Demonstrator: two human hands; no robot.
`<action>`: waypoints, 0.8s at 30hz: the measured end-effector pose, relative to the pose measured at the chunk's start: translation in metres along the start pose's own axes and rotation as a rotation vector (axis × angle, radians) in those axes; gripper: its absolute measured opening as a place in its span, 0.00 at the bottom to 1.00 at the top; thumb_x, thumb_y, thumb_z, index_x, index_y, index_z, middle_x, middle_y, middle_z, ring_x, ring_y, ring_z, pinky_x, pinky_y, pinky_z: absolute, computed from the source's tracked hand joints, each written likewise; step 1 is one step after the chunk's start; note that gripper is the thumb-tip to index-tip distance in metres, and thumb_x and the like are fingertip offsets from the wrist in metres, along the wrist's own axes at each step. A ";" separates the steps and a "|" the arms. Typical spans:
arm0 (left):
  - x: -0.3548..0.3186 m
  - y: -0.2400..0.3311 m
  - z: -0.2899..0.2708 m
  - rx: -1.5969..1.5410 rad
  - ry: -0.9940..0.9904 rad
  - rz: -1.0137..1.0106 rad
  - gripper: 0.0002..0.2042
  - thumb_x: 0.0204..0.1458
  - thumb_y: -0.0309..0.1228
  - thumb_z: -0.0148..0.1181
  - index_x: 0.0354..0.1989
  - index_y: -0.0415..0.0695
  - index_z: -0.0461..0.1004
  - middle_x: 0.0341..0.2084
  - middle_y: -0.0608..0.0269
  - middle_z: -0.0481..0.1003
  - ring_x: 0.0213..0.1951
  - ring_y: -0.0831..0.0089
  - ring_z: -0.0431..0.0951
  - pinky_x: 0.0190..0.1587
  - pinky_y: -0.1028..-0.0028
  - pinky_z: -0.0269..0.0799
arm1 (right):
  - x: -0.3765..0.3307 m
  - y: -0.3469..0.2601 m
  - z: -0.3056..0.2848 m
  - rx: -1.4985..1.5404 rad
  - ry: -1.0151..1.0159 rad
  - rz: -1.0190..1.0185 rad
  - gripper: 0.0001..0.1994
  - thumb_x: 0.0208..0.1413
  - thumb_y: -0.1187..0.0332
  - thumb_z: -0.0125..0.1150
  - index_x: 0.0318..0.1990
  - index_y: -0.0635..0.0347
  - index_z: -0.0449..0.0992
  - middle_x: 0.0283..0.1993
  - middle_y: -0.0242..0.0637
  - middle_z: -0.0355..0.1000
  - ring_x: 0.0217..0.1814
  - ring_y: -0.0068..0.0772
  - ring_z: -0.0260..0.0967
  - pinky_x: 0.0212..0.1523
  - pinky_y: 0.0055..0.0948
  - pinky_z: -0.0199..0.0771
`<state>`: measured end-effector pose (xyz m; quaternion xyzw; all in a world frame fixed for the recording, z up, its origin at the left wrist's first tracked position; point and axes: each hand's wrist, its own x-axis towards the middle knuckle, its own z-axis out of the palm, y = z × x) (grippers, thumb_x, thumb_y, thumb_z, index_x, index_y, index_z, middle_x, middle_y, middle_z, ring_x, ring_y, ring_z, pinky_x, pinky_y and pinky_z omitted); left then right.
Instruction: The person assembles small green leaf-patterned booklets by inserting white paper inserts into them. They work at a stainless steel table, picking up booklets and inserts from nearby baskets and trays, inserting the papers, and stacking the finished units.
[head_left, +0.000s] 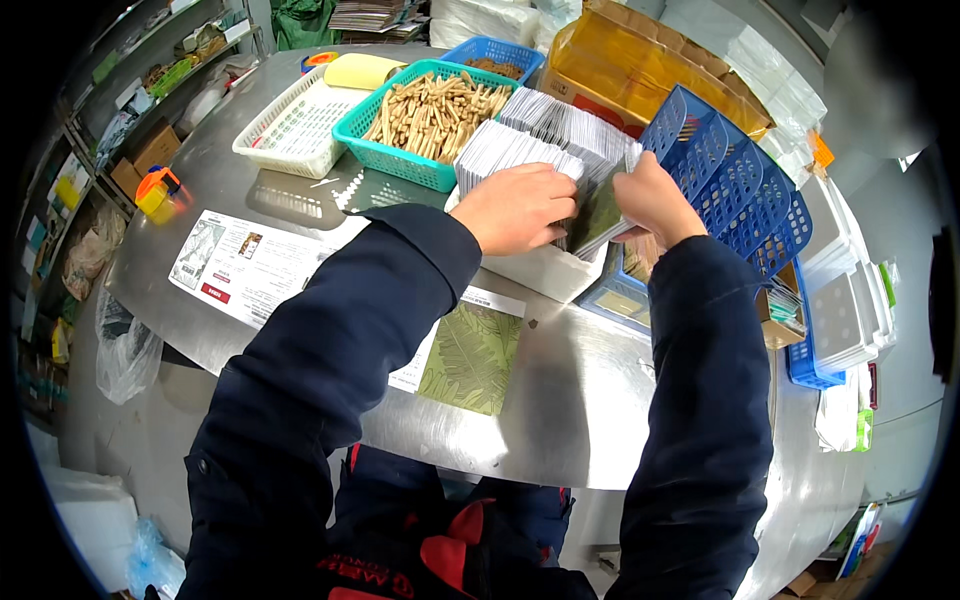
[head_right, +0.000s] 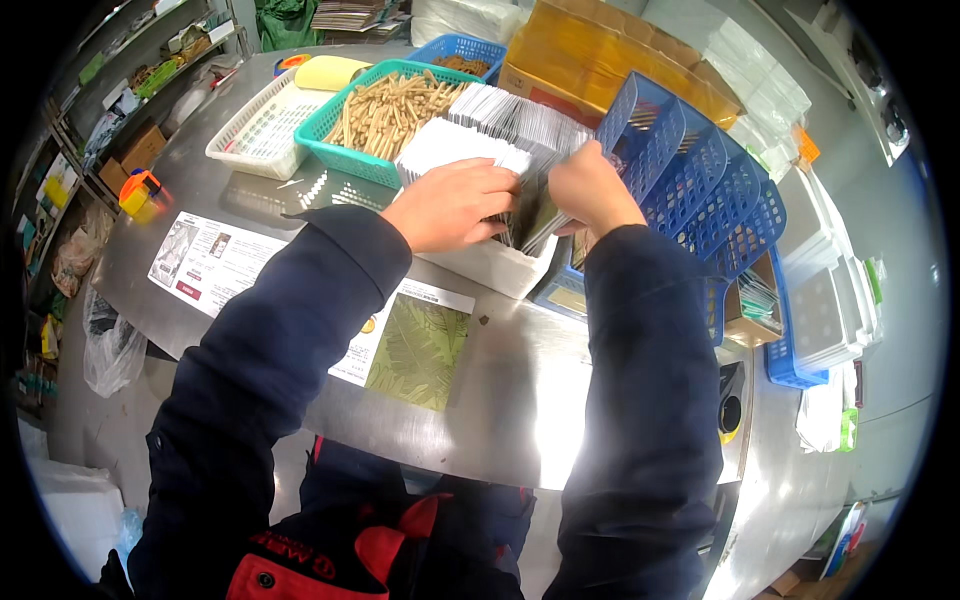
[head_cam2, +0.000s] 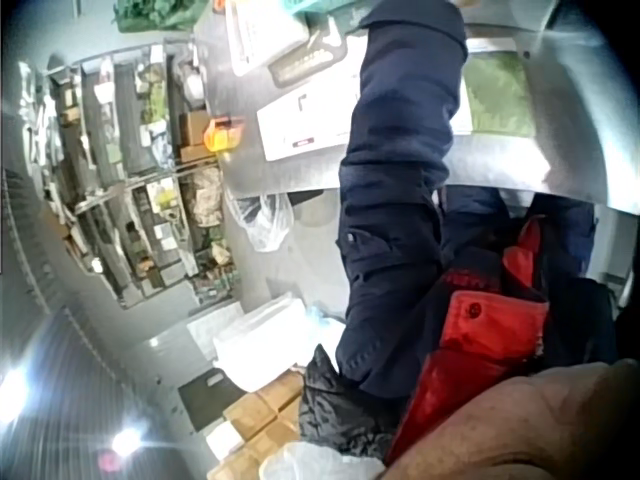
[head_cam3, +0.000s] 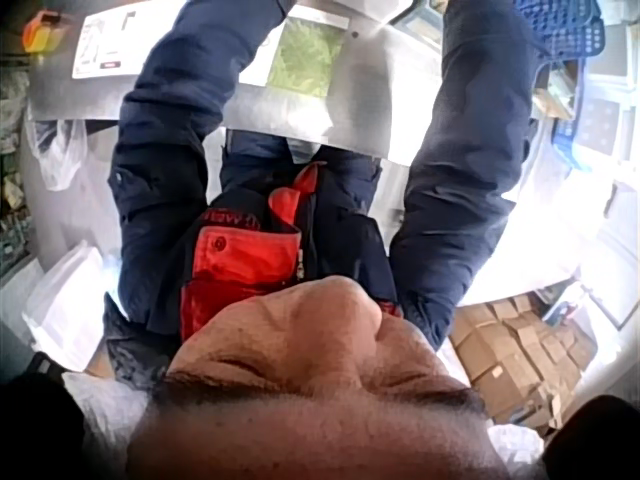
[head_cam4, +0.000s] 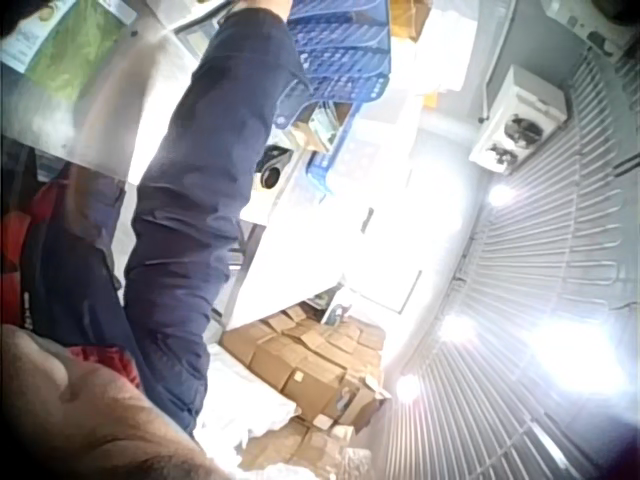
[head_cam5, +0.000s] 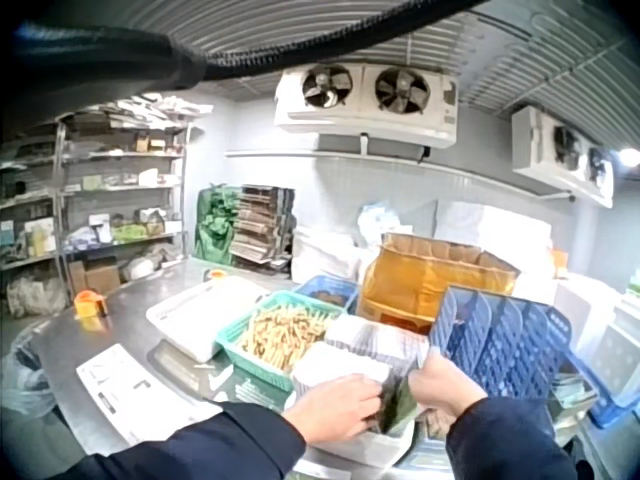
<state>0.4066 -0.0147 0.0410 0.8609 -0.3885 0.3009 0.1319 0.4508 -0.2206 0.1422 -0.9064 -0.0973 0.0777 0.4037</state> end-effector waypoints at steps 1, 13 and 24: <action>0.002 0.001 0.001 -0.004 0.021 0.015 0.14 0.51 0.32 0.74 0.45 0.45 0.81 0.51 0.64 0.79 0.56 0.60 0.79 0.63 0.62 0.74 | 0.003 0.000 0.002 0.007 -0.009 -0.005 0.24 0.66 0.73 0.53 0.62 0.88 0.61 0.62 0.74 0.72 0.54 0.70 0.83 0.31 0.48 0.95; -0.007 -0.004 -0.005 0.048 0.025 0.009 0.13 0.53 0.34 0.74 0.45 0.46 0.83 0.51 0.64 0.80 0.57 0.64 0.80 0.73 0.60 0.69 | 0.013 0.011 0.022 -0.018 -0.023 0.024 0.21 0.66 0.74 0.51 0.62 0.81 0.62 0.61 0.73 0.73 0.53 0.70 0.83 0.29 0.48 0.95; -0.008 0.003 -0.009 0.014 0.074 -0.046 0.13 0.55 0.32 0.73 0.47 0.45 0.83 0.55 0.62 0.81 0.62 0.65 0.79 0.74 0.57 0.69 | 0.034 0.041 0.050 0.157 -0.163 0.131 0.25 0.75 0.61 0.48 0.65 0.80 0.62 0.64 0.66 0.72 0.56 0.72 0.81 0.29 0.50 0.93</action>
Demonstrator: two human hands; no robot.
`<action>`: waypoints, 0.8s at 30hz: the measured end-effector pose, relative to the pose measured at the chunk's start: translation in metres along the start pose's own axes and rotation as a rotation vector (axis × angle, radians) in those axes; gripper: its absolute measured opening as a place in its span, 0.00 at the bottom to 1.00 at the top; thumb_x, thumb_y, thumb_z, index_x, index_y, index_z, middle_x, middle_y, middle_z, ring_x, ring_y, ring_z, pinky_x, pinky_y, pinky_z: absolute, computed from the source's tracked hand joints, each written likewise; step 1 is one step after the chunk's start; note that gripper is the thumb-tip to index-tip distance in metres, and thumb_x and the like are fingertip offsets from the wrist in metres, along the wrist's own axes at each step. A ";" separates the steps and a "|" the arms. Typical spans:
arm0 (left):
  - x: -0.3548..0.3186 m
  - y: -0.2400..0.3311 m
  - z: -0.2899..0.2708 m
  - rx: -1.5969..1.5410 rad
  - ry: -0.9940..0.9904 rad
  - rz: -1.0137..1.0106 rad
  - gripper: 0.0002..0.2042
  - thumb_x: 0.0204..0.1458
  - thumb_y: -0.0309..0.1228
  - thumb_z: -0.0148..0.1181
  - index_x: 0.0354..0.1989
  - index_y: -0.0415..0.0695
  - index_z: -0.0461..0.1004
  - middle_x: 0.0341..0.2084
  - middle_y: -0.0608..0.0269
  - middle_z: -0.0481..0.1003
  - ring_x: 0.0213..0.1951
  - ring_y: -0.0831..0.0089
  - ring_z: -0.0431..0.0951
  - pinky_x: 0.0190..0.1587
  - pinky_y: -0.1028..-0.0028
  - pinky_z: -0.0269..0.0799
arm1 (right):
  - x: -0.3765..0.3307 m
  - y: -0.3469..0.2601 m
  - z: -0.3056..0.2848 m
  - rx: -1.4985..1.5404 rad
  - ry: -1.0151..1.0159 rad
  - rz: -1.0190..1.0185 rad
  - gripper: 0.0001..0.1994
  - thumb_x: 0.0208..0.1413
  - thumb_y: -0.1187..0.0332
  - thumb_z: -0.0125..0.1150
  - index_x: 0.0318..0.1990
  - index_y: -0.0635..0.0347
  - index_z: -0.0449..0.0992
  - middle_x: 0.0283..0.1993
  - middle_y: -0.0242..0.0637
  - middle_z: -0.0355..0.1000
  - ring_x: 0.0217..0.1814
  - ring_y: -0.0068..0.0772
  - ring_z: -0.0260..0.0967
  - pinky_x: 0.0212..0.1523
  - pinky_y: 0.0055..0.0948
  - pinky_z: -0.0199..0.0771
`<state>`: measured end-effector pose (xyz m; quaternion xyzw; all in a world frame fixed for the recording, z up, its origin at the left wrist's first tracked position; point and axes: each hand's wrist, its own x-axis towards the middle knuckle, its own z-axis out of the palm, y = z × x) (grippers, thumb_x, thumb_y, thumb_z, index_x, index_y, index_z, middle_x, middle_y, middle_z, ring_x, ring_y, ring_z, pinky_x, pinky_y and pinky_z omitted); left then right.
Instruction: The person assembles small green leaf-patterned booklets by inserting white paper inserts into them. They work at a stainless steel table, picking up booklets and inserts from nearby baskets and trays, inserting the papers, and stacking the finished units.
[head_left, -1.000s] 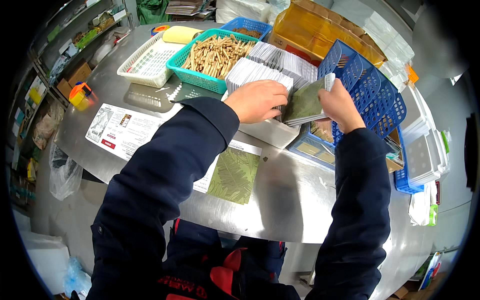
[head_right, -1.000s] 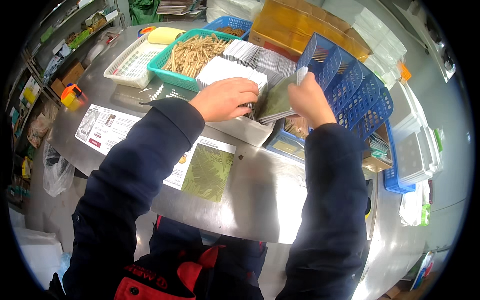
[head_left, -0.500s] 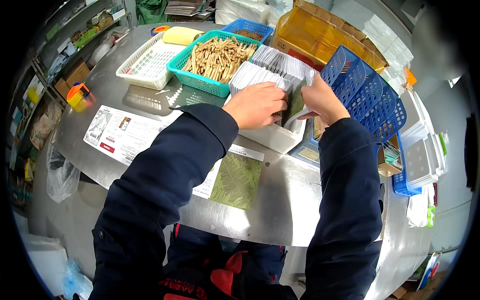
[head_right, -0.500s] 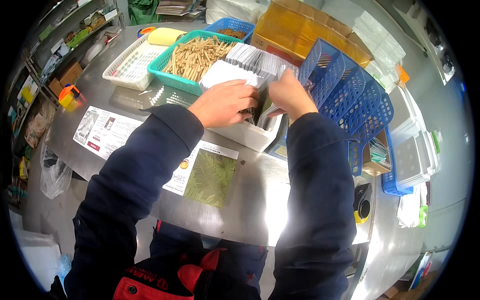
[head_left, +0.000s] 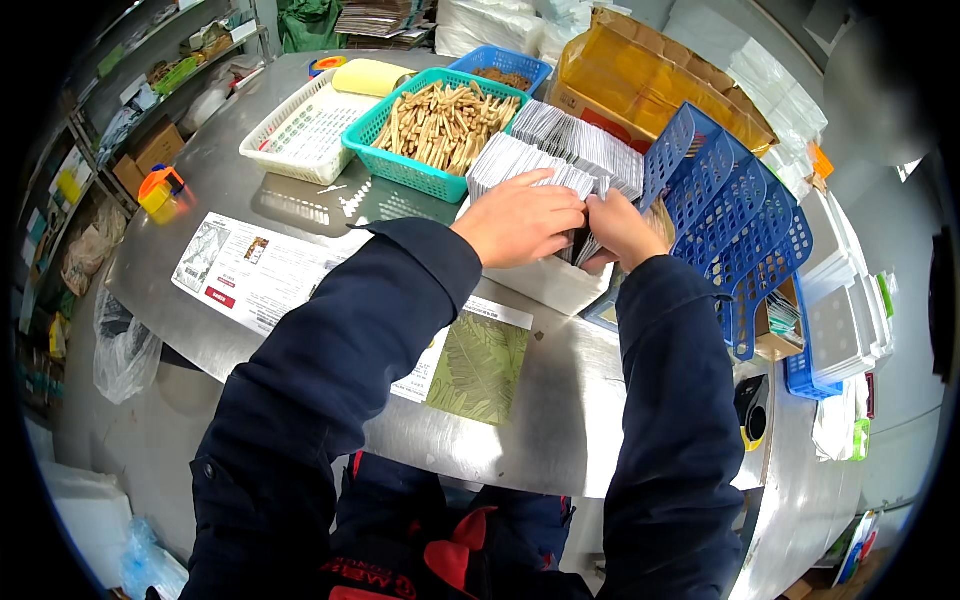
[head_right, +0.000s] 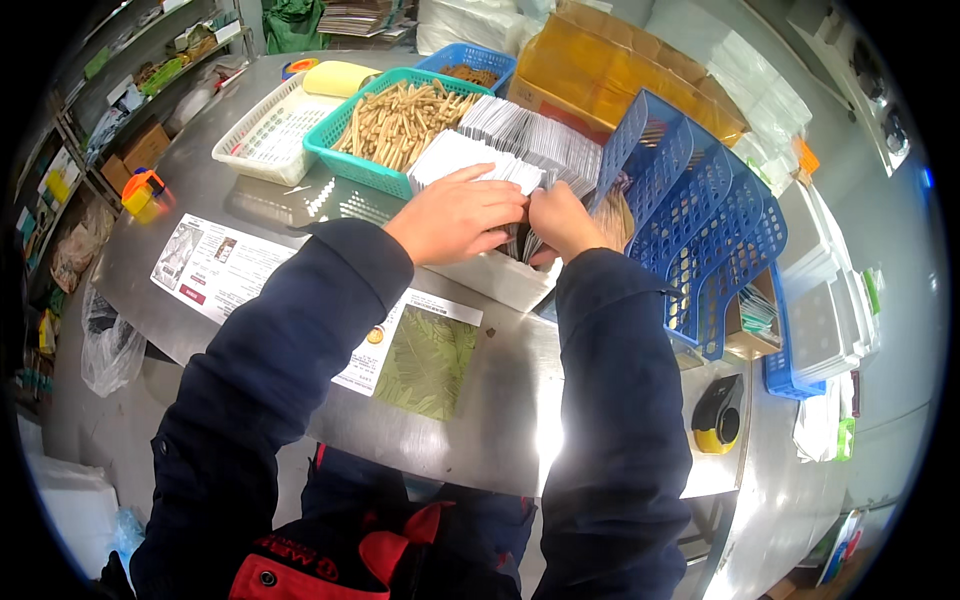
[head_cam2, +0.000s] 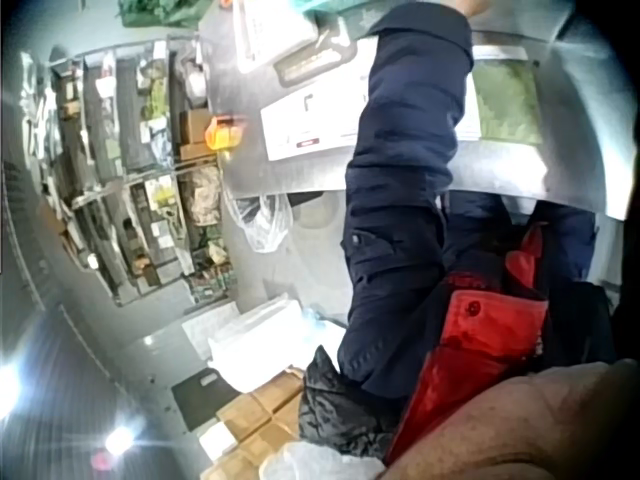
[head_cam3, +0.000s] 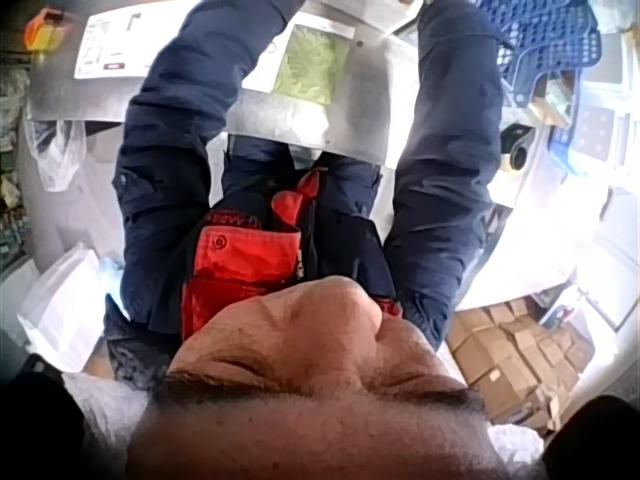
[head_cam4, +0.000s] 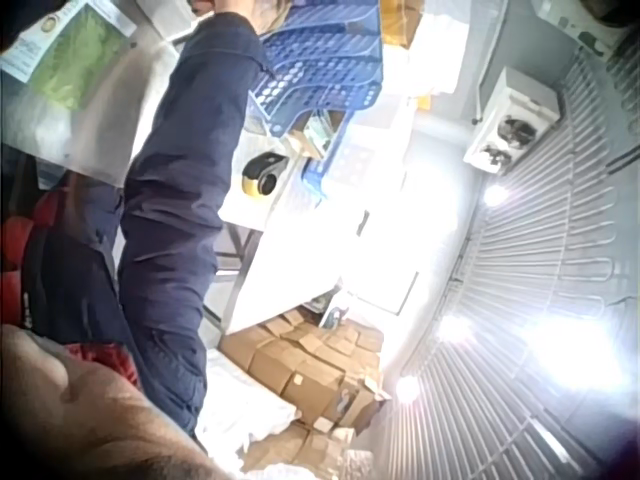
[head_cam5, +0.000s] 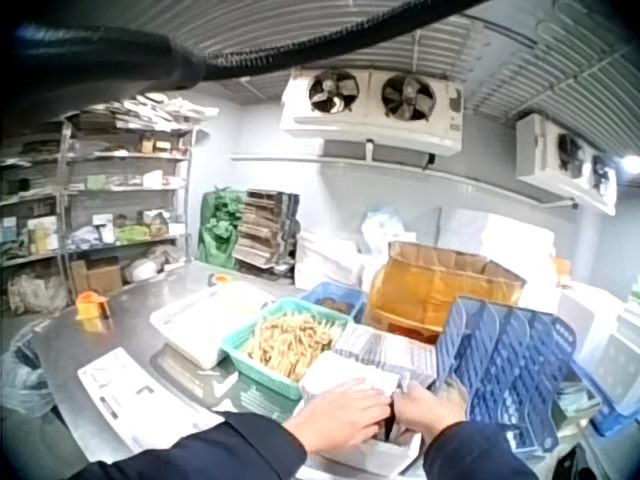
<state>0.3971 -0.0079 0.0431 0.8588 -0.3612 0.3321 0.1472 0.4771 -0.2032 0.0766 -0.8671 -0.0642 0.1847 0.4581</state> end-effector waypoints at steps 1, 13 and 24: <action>-0.003 -0.001 -0.005 -0.005 0.025 -0.019 0.13 0.56 0.33 0.73 0.48 0.45 0.83 0.55 0.61 0.82 0.62 0.64 0.79 0.74 0.57 0.69 | -0.004 0.004 0.002 0.039 0.004 -0.049 0.25 0.75 0.61 0.48 0.65 0.80 0.63 0.64 0.65 0.72 0.56 0.72 0.81 0.30 0.50 0.94; -0.044 -0.032 -0.025 -0.410 0.188 -0.976 0.29 0.77 0.52 0.46 0.64 0.35 0.75 0.52 0.39 0.83 0.56 0.44 0.82 0.62 0.60 0.73 | 0.001 0.013 0.005 0.147 0.005 -0.027 0.27 0.74 0.56 0.47 0.72 0.64 0.68 0.60 0.44 0.71 0.57 0.49 0.78 0.36 0.55 0.94; -0.045 -0.035 -0.024 -0.369 0.078 -0.965 0.28 0.74 0.49 0.50 0.63 0.31 0.75 0.49 0.29 0.82 0.54 0.34 0.81 0.60 0.48 0.75 | 0.021 0.028 0.015 0.500 -0.174 0.170 0.42 0.76 0.37 0.46 0.84 0.58 0.53 0.86 0.49 0.57 0.84 0.63 0.58 0.76 0.80 0.51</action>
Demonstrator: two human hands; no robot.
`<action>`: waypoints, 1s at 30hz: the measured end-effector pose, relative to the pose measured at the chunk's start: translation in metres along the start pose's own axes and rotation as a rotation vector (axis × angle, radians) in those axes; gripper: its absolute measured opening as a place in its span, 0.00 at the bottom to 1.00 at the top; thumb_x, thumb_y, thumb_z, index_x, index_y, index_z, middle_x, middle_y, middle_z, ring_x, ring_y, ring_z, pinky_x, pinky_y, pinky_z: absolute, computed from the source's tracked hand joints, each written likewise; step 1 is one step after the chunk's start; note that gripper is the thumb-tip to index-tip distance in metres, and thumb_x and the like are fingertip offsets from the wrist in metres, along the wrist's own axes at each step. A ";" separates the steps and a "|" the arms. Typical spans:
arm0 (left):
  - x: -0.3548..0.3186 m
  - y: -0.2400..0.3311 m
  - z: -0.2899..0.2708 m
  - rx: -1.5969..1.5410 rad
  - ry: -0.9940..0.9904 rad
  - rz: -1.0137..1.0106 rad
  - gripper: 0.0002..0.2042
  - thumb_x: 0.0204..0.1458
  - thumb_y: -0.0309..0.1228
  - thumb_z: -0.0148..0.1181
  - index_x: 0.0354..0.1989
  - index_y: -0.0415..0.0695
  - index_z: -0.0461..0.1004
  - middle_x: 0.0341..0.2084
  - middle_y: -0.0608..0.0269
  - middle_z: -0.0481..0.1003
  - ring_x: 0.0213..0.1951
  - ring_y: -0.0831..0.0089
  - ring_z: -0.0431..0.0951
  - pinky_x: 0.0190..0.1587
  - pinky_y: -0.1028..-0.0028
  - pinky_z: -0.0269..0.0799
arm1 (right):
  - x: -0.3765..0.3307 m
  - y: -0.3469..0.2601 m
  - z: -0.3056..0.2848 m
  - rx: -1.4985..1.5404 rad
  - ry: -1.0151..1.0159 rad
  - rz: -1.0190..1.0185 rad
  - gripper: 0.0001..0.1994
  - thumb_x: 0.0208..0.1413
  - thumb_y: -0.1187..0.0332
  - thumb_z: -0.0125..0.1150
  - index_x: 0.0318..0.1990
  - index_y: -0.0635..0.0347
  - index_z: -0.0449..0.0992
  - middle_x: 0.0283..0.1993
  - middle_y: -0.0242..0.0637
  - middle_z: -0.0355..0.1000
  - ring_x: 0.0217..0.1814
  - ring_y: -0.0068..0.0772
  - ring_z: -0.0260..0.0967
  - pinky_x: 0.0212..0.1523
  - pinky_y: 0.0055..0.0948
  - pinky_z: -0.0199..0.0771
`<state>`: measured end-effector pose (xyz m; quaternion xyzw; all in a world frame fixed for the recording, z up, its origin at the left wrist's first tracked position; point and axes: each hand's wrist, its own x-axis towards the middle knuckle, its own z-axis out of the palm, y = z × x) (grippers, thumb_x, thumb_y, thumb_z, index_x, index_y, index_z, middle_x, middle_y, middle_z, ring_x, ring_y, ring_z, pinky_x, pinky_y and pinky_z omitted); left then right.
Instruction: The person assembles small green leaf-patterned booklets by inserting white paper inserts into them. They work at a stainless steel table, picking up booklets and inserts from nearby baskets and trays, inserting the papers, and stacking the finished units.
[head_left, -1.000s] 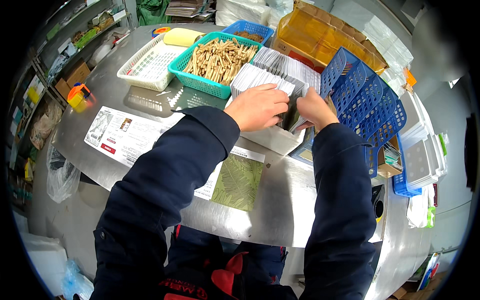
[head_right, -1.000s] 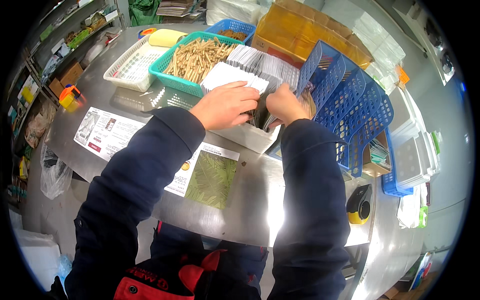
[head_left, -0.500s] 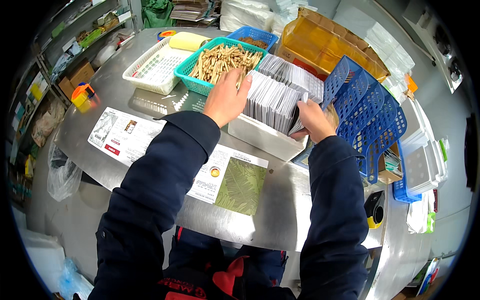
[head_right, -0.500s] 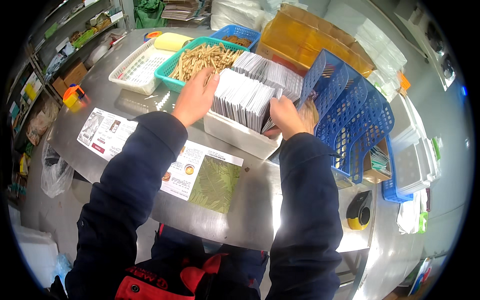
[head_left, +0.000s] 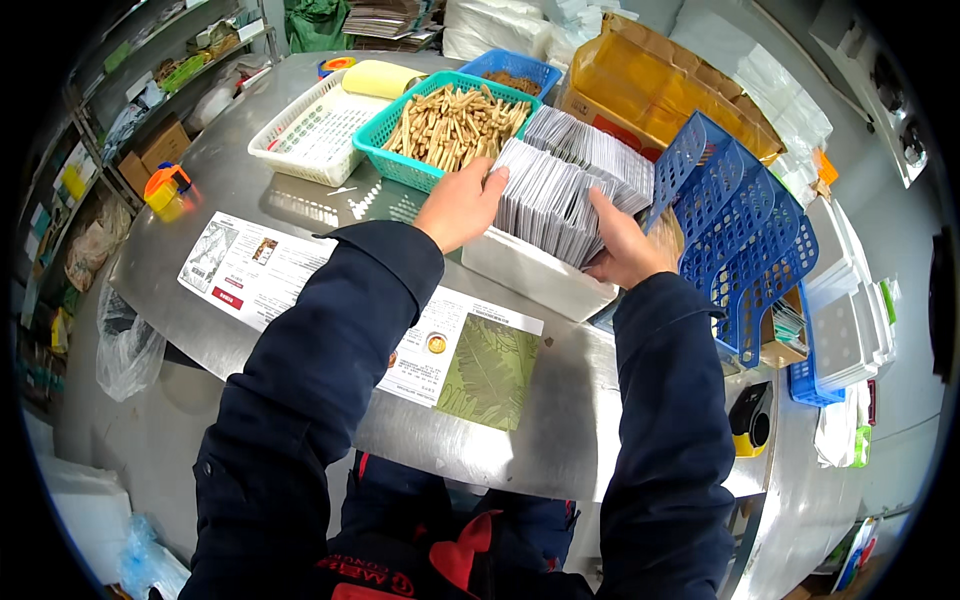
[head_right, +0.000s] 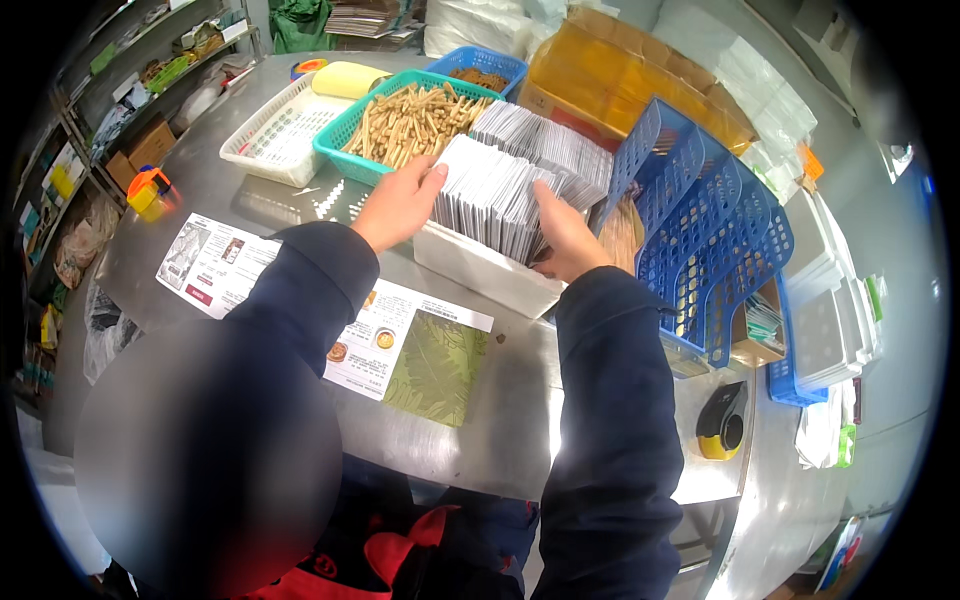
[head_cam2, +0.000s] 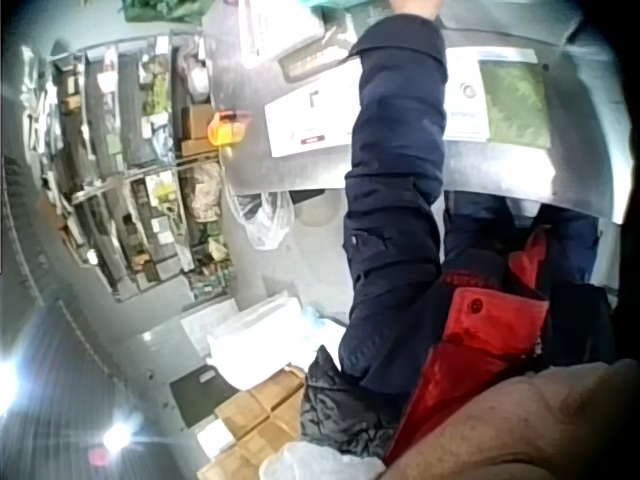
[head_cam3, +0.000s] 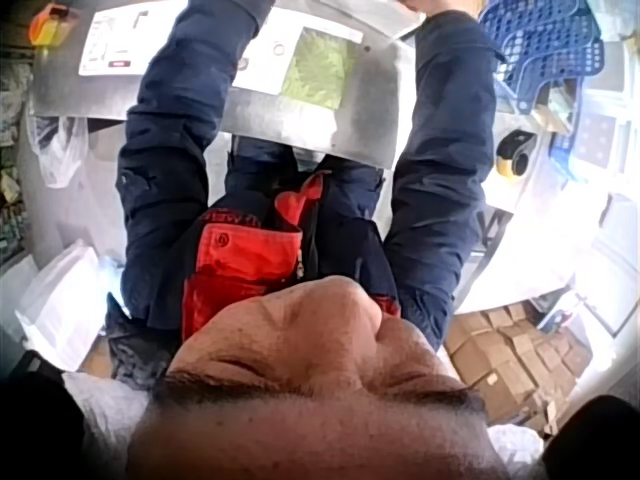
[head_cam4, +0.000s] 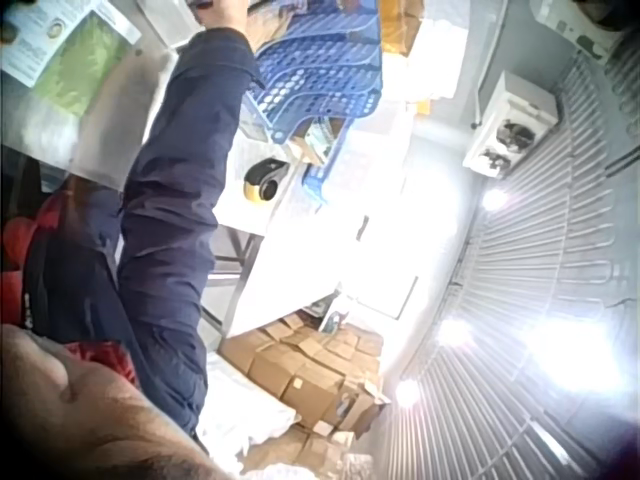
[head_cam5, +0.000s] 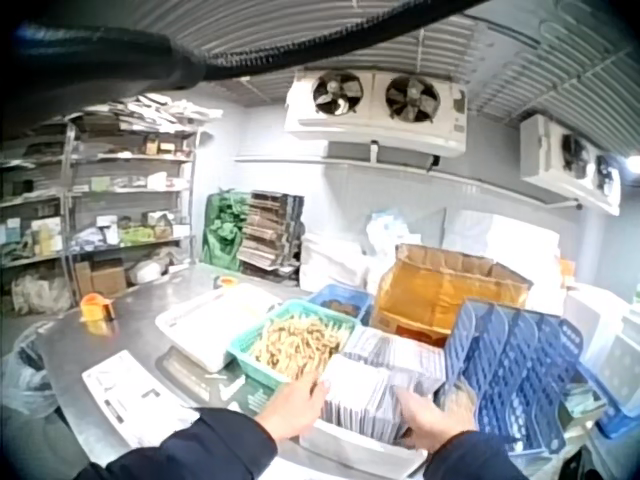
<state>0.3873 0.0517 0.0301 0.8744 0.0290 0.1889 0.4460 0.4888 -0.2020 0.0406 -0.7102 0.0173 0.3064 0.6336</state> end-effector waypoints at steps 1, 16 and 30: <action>0.000 0.000 0.000 0.011 0.000 0.014 0.28 0.74 0.49 0.50 0.64 0.31 0.75 0.49 0.29 0.82 0.54 0.33 0.81 0.60 0.48 0.74 | -0.001 -0.002 0.007 0.009 0.001 0.002 0.41 0.76 0.37 0.46 0.84 0.58 0.54 0.85 0.49 0.59 0.83 0.64 0.59 0.76 0.81 0.50; -0.008 0.010 -0.004 0.083 -0.004 0.014 0.31 0.71 0.51 0.57 0.62 0.29 0.75 0.41 0.30 0.83 0.47 0.35 0.83 0.54 0.49 0.77 | -0.012 -0.010 -0.002 -0.044 -0.064 -0.004 0.36 0.77 0.44 0.49 0.81 0.58 0.60 0.81 0.48 0.65 0.79 0.58 0.66 0.74 0.78 0.60; -0.005 0.010 0.000 0.079 0.017 0.036 0.32 0.70 0.51 0.57 0.60 0.27 0.75 0.40 0.30 0.83 0.46 0.34 0.83 0.53 0.48 0.78 | -0.021 -0.025 0.007 0.047 0.018 0.036 0.41 0.76 0.34 0.40 0.87 0.44 0.47 0.88 0.41 0.51 0.86 0.64 0.51 0.72 0.85 0.57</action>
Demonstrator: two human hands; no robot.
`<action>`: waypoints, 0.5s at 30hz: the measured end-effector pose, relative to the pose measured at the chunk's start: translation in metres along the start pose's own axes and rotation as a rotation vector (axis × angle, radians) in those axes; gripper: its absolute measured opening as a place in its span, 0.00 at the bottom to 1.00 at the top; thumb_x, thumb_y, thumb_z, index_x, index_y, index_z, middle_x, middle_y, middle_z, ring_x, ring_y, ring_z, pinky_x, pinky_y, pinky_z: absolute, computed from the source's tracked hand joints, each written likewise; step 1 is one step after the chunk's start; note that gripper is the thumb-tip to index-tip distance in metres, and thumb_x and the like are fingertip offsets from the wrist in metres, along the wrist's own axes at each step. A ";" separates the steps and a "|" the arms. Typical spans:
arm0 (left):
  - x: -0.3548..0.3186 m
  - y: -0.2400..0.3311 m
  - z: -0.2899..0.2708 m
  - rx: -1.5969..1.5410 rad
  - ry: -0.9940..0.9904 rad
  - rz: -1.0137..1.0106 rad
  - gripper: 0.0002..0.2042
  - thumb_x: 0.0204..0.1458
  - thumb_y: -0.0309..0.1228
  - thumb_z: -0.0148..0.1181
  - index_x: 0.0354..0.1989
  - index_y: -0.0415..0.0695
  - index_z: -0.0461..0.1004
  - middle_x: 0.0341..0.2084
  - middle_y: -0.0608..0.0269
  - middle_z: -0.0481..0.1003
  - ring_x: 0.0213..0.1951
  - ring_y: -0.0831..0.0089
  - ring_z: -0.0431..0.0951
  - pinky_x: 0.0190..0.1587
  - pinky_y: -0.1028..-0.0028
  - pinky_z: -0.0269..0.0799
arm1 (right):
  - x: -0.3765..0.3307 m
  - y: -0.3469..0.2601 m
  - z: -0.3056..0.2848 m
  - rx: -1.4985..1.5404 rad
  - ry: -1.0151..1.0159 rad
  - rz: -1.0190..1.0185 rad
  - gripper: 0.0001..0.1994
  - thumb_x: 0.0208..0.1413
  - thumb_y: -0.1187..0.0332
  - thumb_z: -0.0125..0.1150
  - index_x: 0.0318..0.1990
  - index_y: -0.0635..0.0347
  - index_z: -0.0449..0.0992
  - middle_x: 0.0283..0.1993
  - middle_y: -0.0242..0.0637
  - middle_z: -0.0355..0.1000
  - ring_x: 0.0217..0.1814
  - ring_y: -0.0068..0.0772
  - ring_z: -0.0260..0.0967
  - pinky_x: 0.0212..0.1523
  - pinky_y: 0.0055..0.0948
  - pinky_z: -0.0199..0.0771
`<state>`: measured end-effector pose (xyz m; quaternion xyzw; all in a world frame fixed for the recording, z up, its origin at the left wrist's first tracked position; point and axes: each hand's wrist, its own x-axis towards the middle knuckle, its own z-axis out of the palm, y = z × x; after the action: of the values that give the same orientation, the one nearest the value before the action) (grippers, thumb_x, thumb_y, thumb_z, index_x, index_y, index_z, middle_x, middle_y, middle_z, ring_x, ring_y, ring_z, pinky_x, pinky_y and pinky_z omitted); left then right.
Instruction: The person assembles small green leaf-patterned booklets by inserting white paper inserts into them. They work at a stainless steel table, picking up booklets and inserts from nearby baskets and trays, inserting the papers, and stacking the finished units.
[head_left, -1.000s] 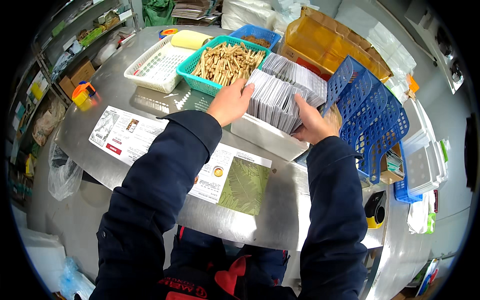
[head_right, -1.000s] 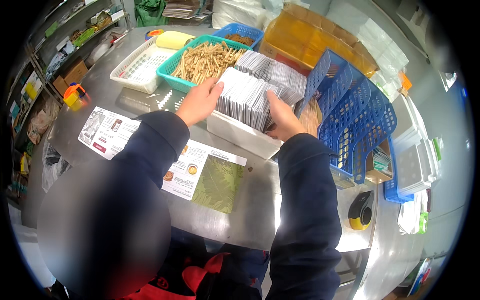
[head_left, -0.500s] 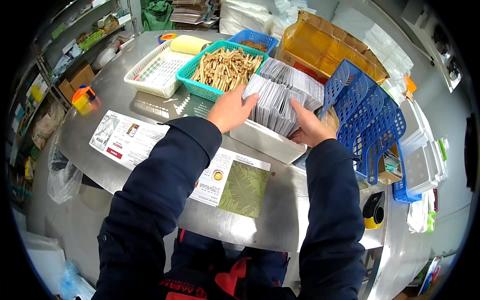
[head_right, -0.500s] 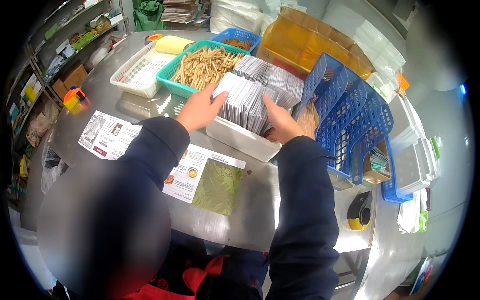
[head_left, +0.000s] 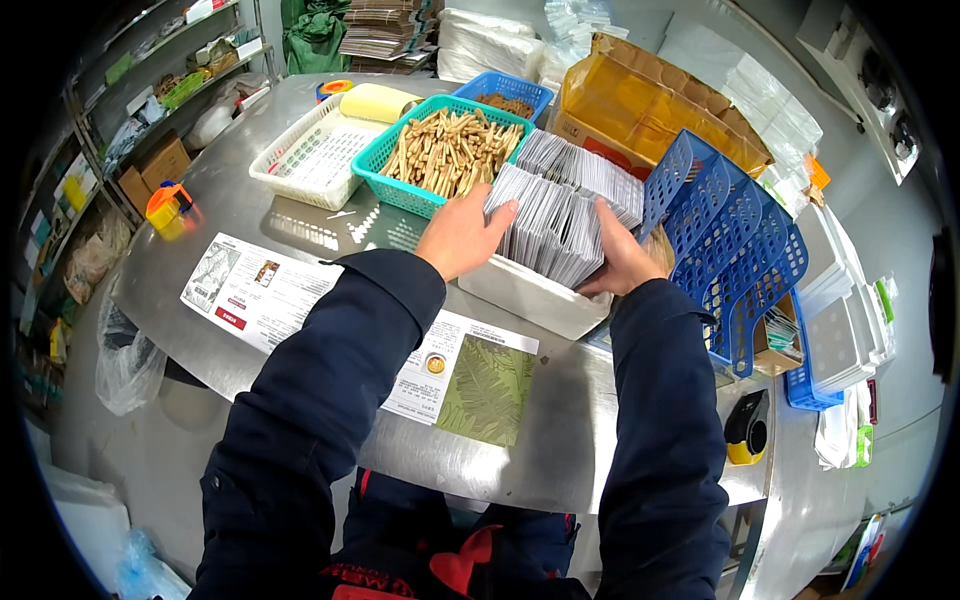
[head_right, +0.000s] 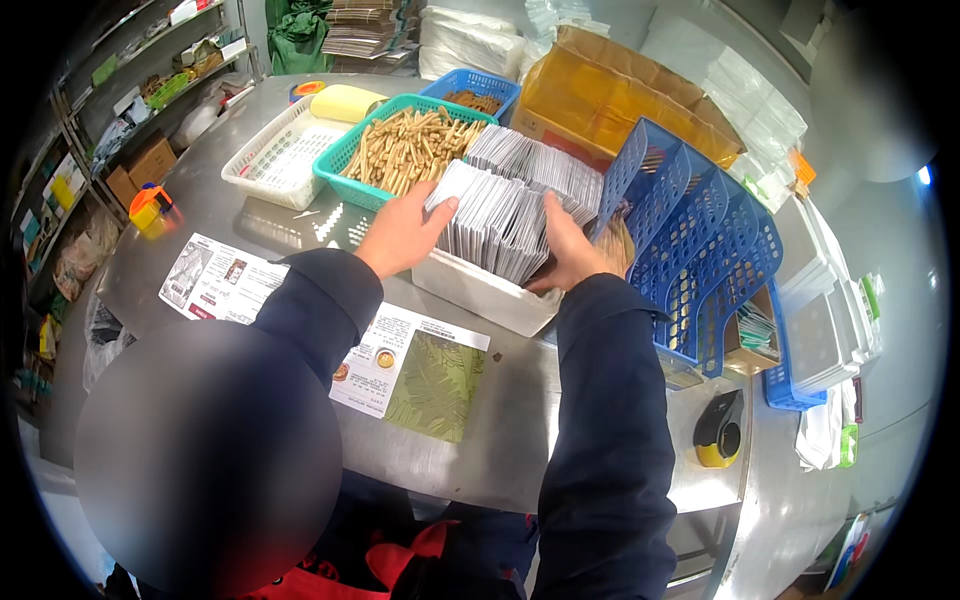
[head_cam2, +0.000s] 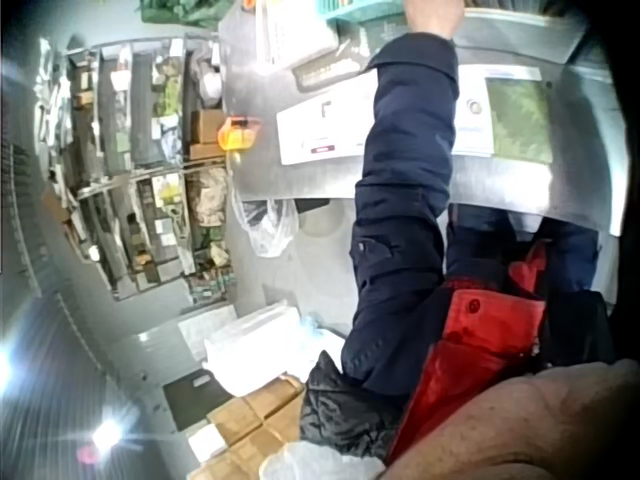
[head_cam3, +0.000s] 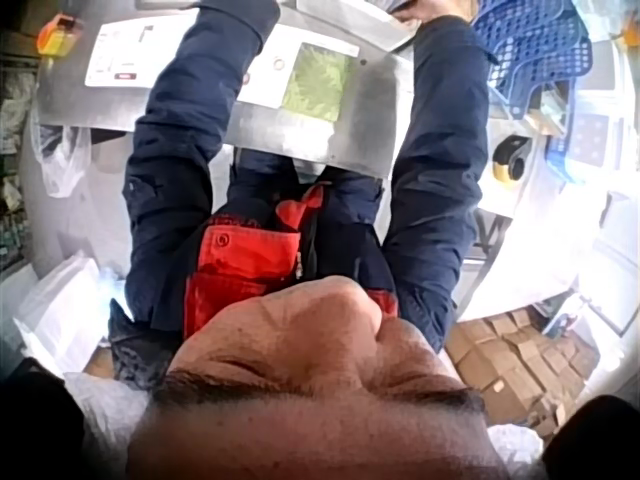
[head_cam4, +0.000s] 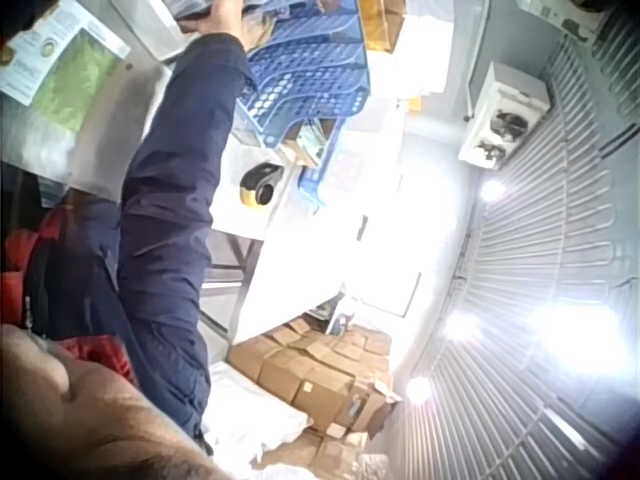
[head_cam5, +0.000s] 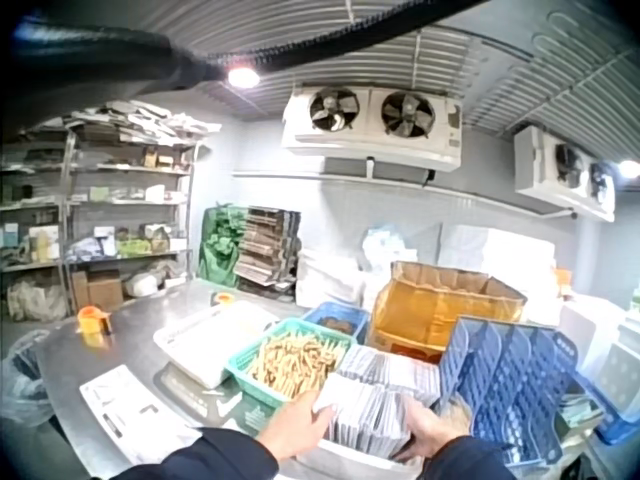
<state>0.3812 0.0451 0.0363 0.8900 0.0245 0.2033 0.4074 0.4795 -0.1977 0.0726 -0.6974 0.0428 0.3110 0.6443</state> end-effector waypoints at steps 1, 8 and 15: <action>0.001 0.000 0.000 -0.012 -0.004 -0.002 0.32 0.70 0.51 0.57 0.61 0.27 0.75 0.39 0.30 0.83 0.45 0.34 0.83 0.53 0.48 0.78 | -0.001 -0.003 0.001 -0.014 0.014 0.016 0.41 0.76 0.33 0.40 0.87 0.43 0.47 0.88 0.41 0.50 0.86 0.64 0.51 0.72 0.85 0.57; 0.004 -0.004 0.002 0.011 -0.018 0.008 0.32 0.69 0.51 0.62 0.66 0.31 0.73 0.31 0.43 0.83 0.34 0.52 0.84 0.40 0.57 0.77 | 0.015 0.002 -0.018 -0.053 -0.151 -0.030 0.44 0.75 0.30 0.36 0.85 0.50 0.50 0.86 0.48 0.53 0.82 0.70 0.58 0.63 0.83 0.71; 0.001 -0.003 0.002 -0.004 0.000 0.022 0.33 0.69 0.53 0.62 0.66 0.31 0.74 0.31 0.45 0.82 0.33 0.54 0.84 0.41 0.58 0.78 | 0.024 0.010 -0.020 -0.092 -0.023 -0.046 0.46 0.74 0.28 0.34 0.84 0.57 0.51 0.86 0.53 0.52 0.81 0.71 0.60 0.61 0.82 0.74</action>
<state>0.3833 0.0465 0.0333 0.8895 0.0143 0.2078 0.4067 0.5012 -0.2100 0.0516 -0.7235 0.0050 0.3055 0.6190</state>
